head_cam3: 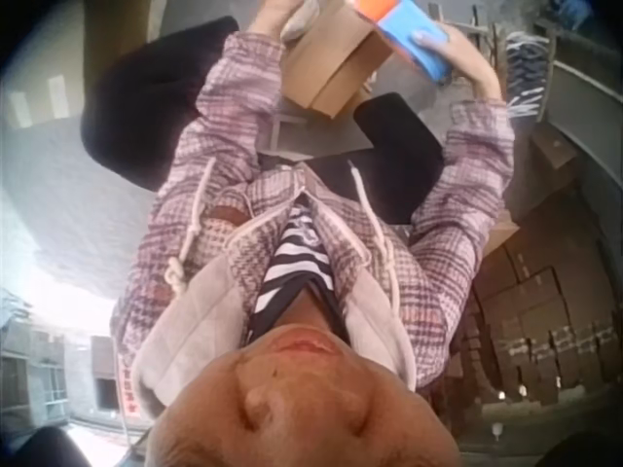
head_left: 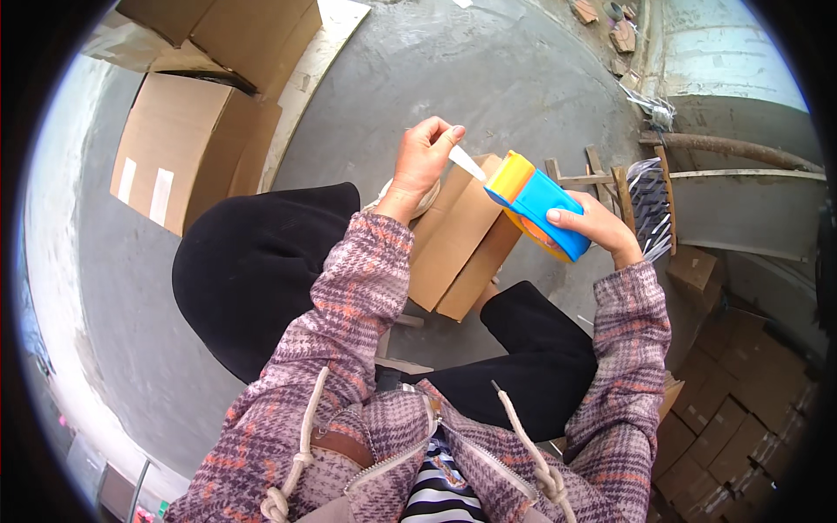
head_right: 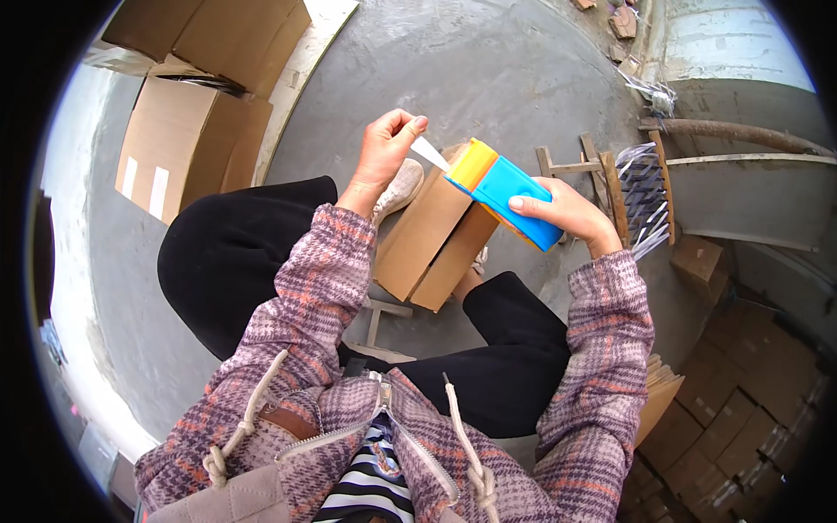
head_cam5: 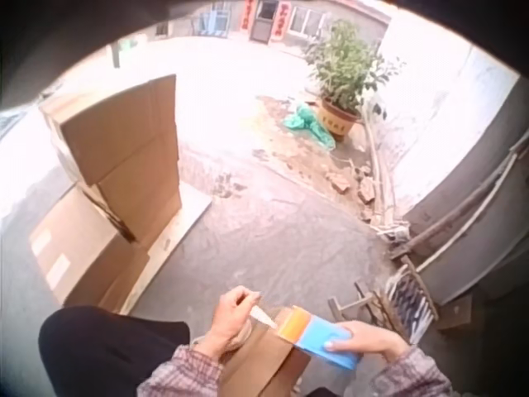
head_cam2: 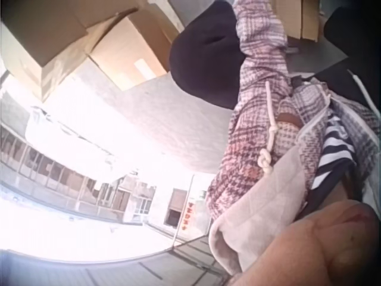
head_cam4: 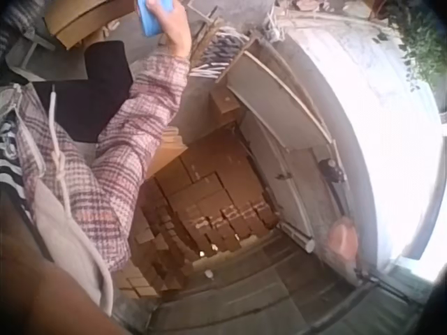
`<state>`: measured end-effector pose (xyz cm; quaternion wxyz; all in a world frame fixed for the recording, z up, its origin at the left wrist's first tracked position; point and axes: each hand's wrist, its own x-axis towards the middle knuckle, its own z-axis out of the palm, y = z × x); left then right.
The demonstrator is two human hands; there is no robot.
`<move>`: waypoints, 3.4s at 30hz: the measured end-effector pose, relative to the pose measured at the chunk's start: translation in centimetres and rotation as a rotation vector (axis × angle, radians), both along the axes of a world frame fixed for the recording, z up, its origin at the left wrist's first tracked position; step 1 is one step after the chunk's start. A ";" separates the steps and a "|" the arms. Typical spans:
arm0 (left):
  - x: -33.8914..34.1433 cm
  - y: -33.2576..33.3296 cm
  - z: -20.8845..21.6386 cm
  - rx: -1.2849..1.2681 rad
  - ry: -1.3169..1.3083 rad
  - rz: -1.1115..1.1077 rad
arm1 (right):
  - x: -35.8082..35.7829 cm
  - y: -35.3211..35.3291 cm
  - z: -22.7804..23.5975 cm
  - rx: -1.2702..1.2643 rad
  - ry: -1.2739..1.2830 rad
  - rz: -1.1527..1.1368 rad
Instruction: Folding and taping cardboard boxes using a handheld tape dispenser.
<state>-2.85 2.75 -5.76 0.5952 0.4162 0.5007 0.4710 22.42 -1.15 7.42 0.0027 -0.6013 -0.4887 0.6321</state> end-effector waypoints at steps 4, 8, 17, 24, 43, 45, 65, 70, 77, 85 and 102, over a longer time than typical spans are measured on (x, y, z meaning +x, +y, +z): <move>-0.7 -0.7 -2.2 0.026 0.094 0.065 | 1.4 -0.8 -0.4 0.009 -0.096 0.060; 0.5 -1.7 -4.6 -0.033 0.079 0.071 | 0.9 -0.7 -0.1 -0.012 -0.145 0.082; 1.4 -1.1 -0.1 0.038 0.045 0.193 | 1.3 -1.1 3.5 -0.012 -0.003 -0.086; -0.5 -0.2 5.6 -0.036 -0.262 0.221 | 0.0 -1.4 6.3 -0.024 0.199 -0.233; 2.6 -7.1 -0.6 -0.659 -0.990 0.150 | 0.1 -2.3 -0.8 0.021 0.171 -0.237; 2.4 -6.5 -1.1 -0.655 -0.987 0.159 | -0.3 -1.1 -1.0 -0.028 0.146 -0.172; 0.0 -3.4 -2.8 -0.659 -1.013 0.333 | -2.5 1.2 -2.1 -0.101 -0.048 -0.153; -2.2 -0.8 -5.0 -0.403 -0.356 0.174 | -2.3 1.2 -2.3 -0.133 -0.058 -0.117; 0.5 -1.8 -8.6 -0.376 -0.201 -0.010 | -1.7 1.1 -1.1 -0.142 -0.067 -0.038; 3.9 -4.0 -10.0 -0.398 -0.239 0.034 | -1.1 0.4 -0.8 -0.130 -0.054 -0.041; 4.9 -4.3 -9.3 -0.200 0.199 -0.054 | -0.7 0.1 -0.8 -0.103 -0.124 0.008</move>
